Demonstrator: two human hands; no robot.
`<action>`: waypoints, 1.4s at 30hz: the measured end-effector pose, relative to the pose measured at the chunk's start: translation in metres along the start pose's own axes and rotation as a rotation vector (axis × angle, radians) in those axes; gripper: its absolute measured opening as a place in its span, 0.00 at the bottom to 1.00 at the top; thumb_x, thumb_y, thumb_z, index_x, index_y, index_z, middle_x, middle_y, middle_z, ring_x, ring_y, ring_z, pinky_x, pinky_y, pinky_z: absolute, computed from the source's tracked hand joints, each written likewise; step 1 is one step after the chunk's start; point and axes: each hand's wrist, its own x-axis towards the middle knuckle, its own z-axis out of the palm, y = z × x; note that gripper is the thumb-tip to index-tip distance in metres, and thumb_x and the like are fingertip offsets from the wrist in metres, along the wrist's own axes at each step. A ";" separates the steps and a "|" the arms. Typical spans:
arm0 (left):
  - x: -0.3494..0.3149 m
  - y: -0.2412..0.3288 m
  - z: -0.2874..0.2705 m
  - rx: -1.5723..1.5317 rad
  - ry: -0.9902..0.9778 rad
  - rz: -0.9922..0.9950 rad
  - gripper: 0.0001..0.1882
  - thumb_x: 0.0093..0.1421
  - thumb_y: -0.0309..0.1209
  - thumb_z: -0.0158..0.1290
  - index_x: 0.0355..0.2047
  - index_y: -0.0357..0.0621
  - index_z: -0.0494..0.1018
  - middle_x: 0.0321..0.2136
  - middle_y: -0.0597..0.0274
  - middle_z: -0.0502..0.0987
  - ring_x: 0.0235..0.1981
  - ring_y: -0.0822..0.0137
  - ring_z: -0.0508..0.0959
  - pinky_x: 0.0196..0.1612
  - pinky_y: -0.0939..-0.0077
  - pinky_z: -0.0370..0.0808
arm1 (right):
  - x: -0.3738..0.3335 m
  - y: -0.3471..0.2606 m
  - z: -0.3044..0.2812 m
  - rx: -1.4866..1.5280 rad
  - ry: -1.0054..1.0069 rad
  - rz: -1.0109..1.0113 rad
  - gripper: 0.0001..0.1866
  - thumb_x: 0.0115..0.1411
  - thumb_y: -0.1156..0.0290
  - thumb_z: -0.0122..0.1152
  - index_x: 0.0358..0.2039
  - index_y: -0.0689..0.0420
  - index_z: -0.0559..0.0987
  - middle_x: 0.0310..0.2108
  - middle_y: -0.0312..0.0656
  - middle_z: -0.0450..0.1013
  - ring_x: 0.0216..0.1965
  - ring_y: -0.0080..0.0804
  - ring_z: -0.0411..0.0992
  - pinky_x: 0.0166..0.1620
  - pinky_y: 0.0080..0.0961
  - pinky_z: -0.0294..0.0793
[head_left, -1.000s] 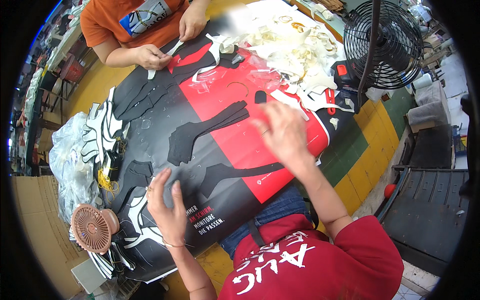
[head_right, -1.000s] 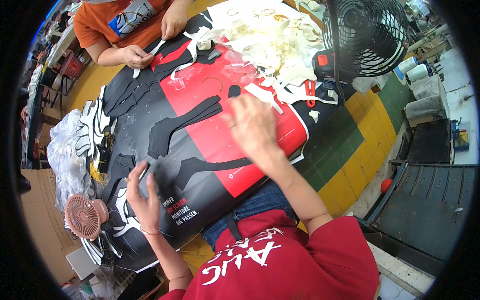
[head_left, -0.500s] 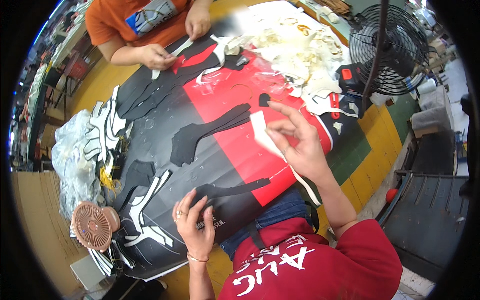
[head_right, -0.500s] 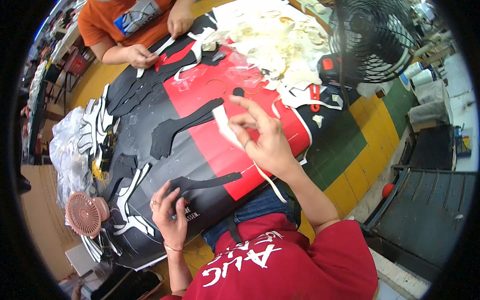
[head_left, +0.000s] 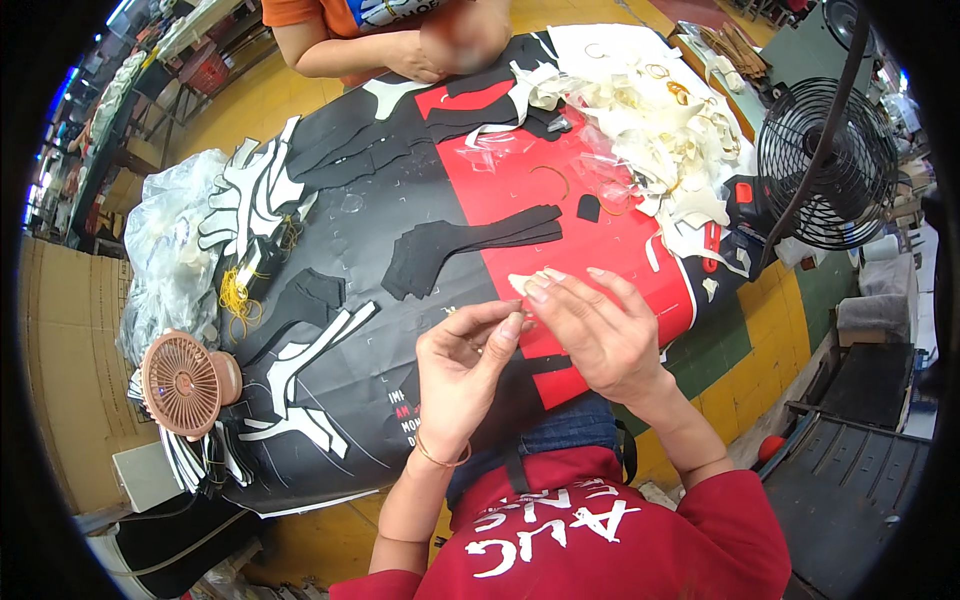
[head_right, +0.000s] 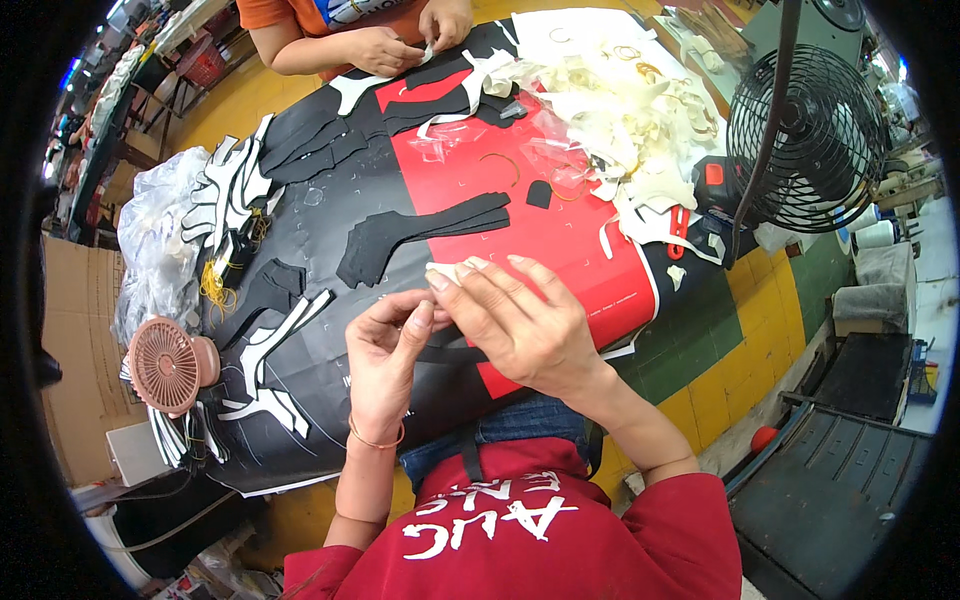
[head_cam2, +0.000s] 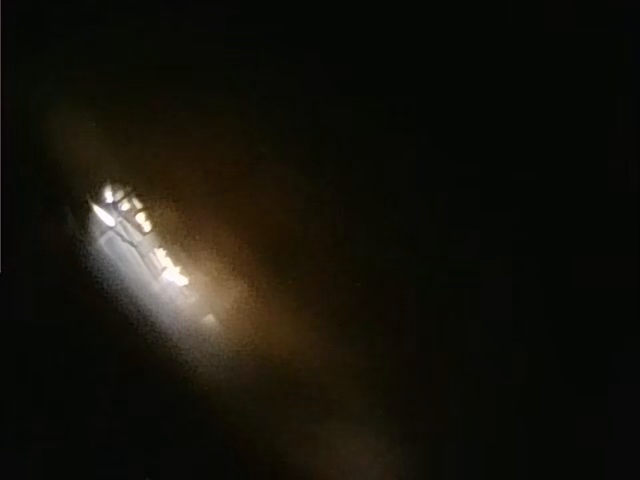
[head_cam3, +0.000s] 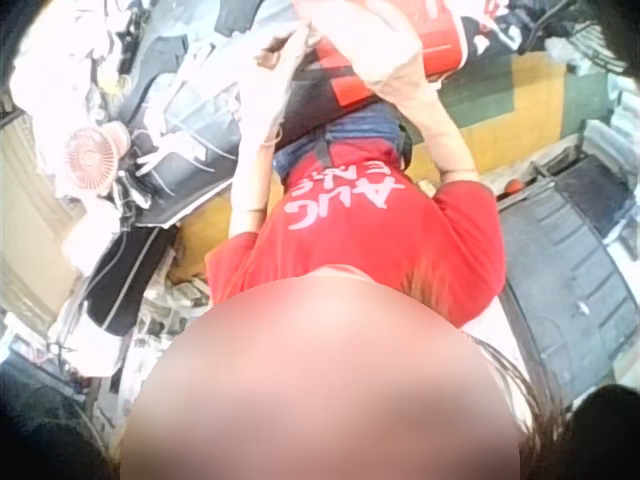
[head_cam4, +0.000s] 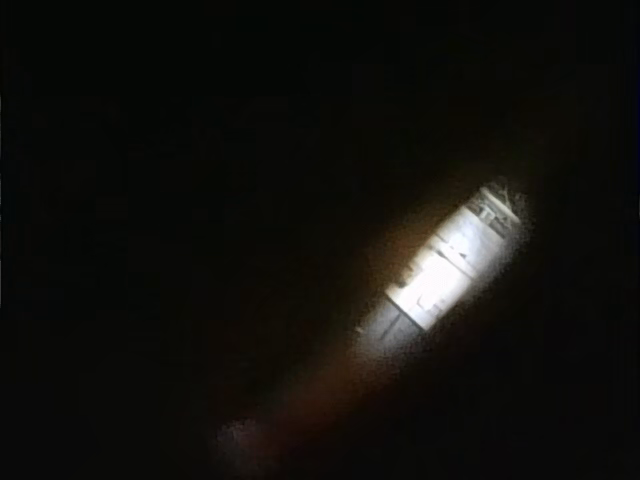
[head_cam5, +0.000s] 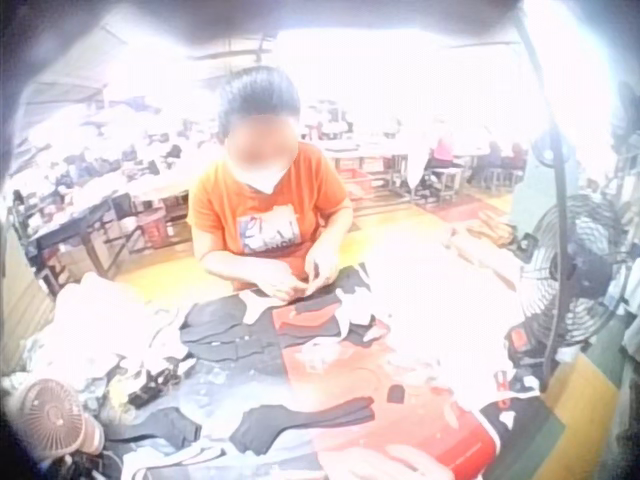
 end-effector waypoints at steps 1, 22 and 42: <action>0.000 -0.003 0.001 -0.049 0.006 -0.023 0.11 0.64 0.25 0.60 0.43 0.28 0.78 0.36 0.56 0.82 0.39 0.70 0.82 0.45 0.78 0.78 | -0.001 0.001 0.004 -0.033 -0.016 -0.050 0.21 0.61 0.65 0.61 0.55 0.52 0.77 0.42 0.38 0.81 0.46 0.31 0.80 0.55 0.34 0.72; -0.002 -0.023 -0.013 0.194 0.112 0.027 0.09 0.68 0.25 0.53 0.42 0.29 0.78 0.36 0.56 0.81 0.34 0.70 0.82 0.35 0.77 0.84 | -0.009 -0.018 0.004 0.511 -0.113 0.445 0.11 0.56 0.76 0.69 0.40 0.60 0.82 0.38 0.45 0.78 0.39 0.39 0.78 0.39 0.32 0.79; -0.012 -0.029 0.007 0.513 0.113 0.283 0.06 0.61 0.20 0.58 0.39 0.36 0.81 0.36 0.56 0.80 0.30 0.68 0.81 0.32 0.77 0.79 | -0.009 -0.023 0.000 0.492 -0.211 0.477 0.05 0.61 0.72 0.62 0.36 0.59 0.78 0.35 0.40 0.76 0.37 0.40 0.74 0.44 0.36 0.69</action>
